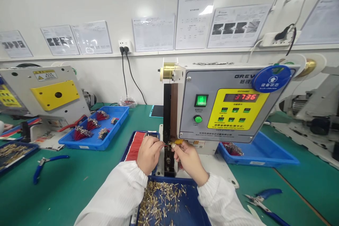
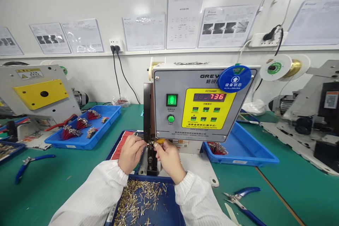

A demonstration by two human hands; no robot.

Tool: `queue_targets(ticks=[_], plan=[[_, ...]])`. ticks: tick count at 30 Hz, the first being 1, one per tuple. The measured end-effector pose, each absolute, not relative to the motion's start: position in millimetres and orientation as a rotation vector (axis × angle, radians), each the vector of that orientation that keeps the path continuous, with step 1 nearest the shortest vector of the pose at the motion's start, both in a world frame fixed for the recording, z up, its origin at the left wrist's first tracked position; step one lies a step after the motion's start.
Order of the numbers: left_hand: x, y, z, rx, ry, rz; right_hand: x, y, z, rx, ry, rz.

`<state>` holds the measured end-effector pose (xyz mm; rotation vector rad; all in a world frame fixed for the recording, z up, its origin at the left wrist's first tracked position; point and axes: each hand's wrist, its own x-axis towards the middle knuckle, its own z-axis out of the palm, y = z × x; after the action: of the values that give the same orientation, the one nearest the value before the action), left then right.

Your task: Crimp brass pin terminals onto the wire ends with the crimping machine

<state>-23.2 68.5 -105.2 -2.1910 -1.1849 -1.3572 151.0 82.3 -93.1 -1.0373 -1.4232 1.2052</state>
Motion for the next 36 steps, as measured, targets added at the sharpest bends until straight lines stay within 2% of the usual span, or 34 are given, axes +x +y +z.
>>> queue_targets(ticks=[9, 19, 36], plan=[[-20.9, 65.4, -100.7, -2.132, -1.200, -1.391, 150.5, 84.0, -98.5, -1.032, -1.450, 1.155], [-21.1, 65.9, -102.5, -2.155, -1.220, -1.393, 146.0, 84.3, -114.5, -1.060, -1.514, 0.909], [-20.8, 67.4, -104.2, -2.174, -1.265, -1.362, 143.2, 79.2, -104.0, -1.069, -1.510, 0.863]])
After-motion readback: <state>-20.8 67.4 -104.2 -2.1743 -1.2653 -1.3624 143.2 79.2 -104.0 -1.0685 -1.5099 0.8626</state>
